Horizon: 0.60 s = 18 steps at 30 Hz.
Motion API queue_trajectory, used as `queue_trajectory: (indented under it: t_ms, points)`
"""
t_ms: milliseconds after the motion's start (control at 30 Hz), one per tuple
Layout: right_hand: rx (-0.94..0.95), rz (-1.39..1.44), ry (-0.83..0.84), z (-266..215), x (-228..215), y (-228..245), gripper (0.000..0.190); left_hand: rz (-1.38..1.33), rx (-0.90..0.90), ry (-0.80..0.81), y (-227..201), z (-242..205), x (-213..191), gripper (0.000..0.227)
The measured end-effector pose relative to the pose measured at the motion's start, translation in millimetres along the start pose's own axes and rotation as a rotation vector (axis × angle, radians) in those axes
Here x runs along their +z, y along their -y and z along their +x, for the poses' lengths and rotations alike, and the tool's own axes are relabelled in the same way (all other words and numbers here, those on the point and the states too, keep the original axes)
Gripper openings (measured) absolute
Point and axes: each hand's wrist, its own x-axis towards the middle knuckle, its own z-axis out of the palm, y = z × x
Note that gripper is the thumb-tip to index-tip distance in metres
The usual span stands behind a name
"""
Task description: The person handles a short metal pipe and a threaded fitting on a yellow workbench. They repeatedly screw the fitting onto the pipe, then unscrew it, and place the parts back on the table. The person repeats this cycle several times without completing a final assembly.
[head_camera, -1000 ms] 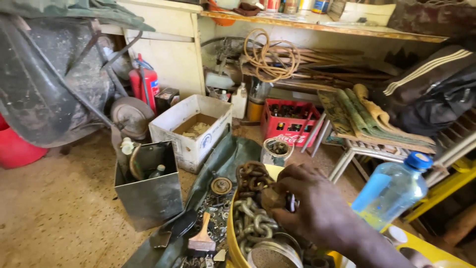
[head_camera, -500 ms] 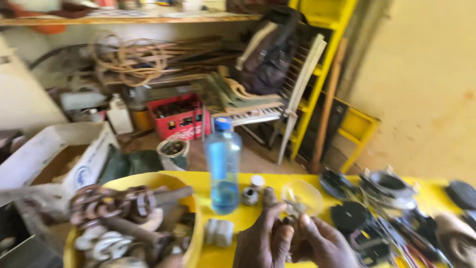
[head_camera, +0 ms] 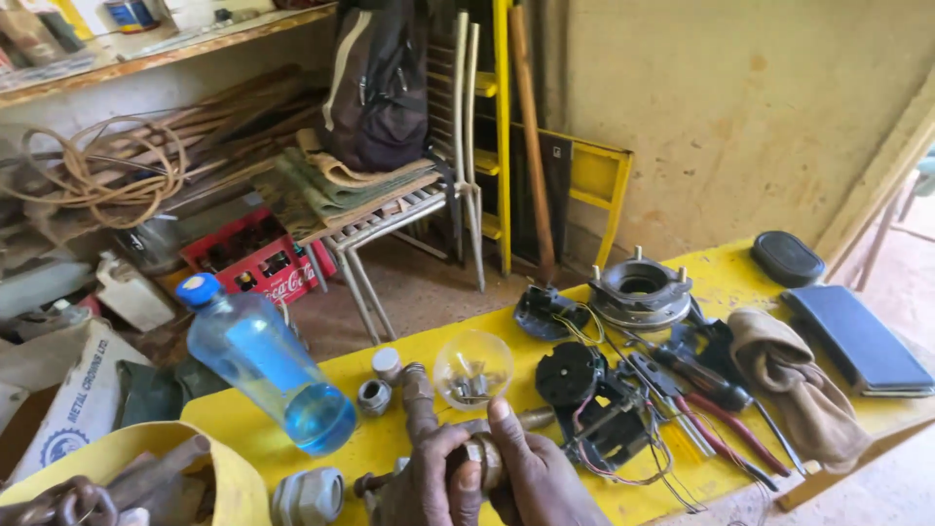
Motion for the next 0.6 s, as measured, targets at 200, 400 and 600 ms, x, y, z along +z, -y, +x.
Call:
queue_trajectory:
  t_ms: [200,400,600]
  points:
    - [0.080,-0.229,0.029,-0.8,-15.2,2.1,0.079,0.084,-0.029,0.221,12.5,5.5,3.9,0.059]
    - [0.285,-0.507,-0.112,-24.4,-8.4,22.1,0.052,0.094,0.435,0.042,7.3,15.0,0.9,0.057]
    - [-0.023,-0.699,-0.188,5.8,-32.0,-3.4,0.043,0.040,0.254,0.077,-7.3,11.0,16.4,0.044]
